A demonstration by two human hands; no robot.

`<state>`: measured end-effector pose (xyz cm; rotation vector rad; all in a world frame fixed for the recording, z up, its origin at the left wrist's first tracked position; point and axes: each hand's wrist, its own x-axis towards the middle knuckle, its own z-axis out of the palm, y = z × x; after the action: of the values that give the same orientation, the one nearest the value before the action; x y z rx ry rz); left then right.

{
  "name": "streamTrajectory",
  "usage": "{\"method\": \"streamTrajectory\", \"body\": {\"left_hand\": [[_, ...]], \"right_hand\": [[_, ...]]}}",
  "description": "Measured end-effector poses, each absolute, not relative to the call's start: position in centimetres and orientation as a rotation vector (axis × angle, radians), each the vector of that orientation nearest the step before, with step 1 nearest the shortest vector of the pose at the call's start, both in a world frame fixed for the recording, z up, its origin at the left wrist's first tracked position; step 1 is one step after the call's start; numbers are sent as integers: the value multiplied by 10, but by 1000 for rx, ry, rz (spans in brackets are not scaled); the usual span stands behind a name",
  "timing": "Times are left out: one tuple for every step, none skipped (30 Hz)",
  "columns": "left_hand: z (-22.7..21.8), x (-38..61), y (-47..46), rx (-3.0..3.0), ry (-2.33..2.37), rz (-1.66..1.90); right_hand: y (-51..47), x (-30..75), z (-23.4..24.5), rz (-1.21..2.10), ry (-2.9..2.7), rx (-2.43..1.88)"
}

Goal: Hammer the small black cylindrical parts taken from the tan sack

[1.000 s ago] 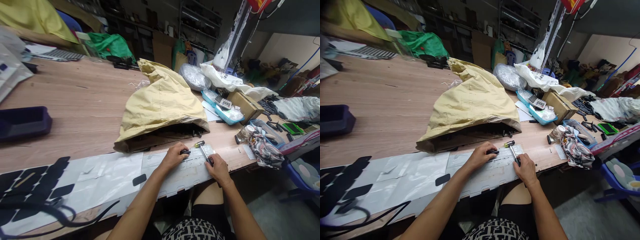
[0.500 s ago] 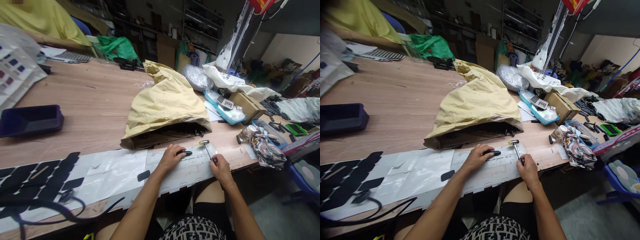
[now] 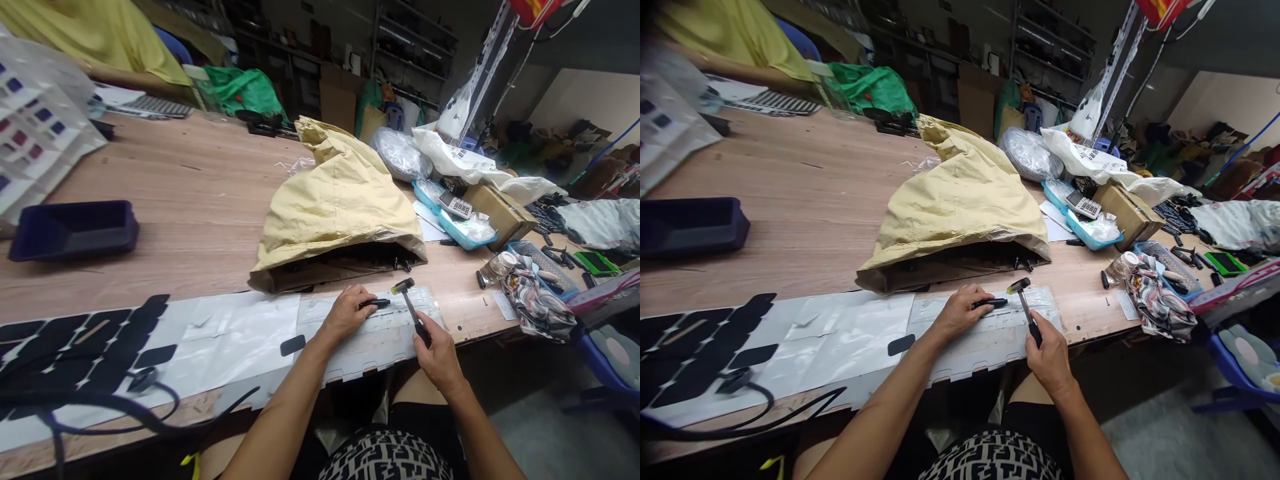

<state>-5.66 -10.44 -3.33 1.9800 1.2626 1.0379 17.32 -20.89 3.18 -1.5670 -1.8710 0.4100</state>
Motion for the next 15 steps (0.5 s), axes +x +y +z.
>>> {"method": "streamTrajectory", "body": {"left_hand": [[-34, -57, -104, 1980, 1266, 1032], [-34, -57, -103, 1981, 1269, 1025], [-35, -57, -103, 1985, 1270, 1018], [-36, -57, -103, 1991, 1269, 1013], [-37, -56, -103, 1999, 1269, 1011], [-37, -56, -102, 2006, 1269, 1013], [-38, -56, -102, 2013, 1270, 1020], [-39, -55, -102, 2017, 1274, 1028], [-41, -55, -102, 2018, 1276, 1037], [-42, -55, -102, 2016, 1277, 1043], [-42, -55, -102, 2011, 1274, 1048], [-43, -55, -101, 1999, 1267, 1054], [-43, -56, -101, 1982, 1259, 1060], [-44, -56, -101, 1962, 1249, 1068], [-43, -56, -101, 1941, 1242, 1077]], "right_hand": [[-209, 173, 31, 427, -1872, -1568], [-209, 173, 29, 442, -1870, -1573], [-210, 173, 28, 455, -1864, -1582], [-210, 173, 27, 466, -1857, -1592], [-209, 172, 26, 475, -1849, -1601], [-209, 172, 26, 482, -1840, -1609], [-209, 172, 25, 490, -1832, -1614], [-209, 172, 25, 501, -1825, -1617], [-209, 172, 25, 515, -1820, -1619], [-209, 172, 26, 529, -1814, -1621], [-209, 172, 26, 544, -1808, -1624], [-209, 172, 27, 560, -1802, -1629], [-209, 171, 28, 574, -1796, -1635], [-209, 171, 29, 586, -1789, -1640], [-209, 171, 30, 594, -1781, -1646]]}}
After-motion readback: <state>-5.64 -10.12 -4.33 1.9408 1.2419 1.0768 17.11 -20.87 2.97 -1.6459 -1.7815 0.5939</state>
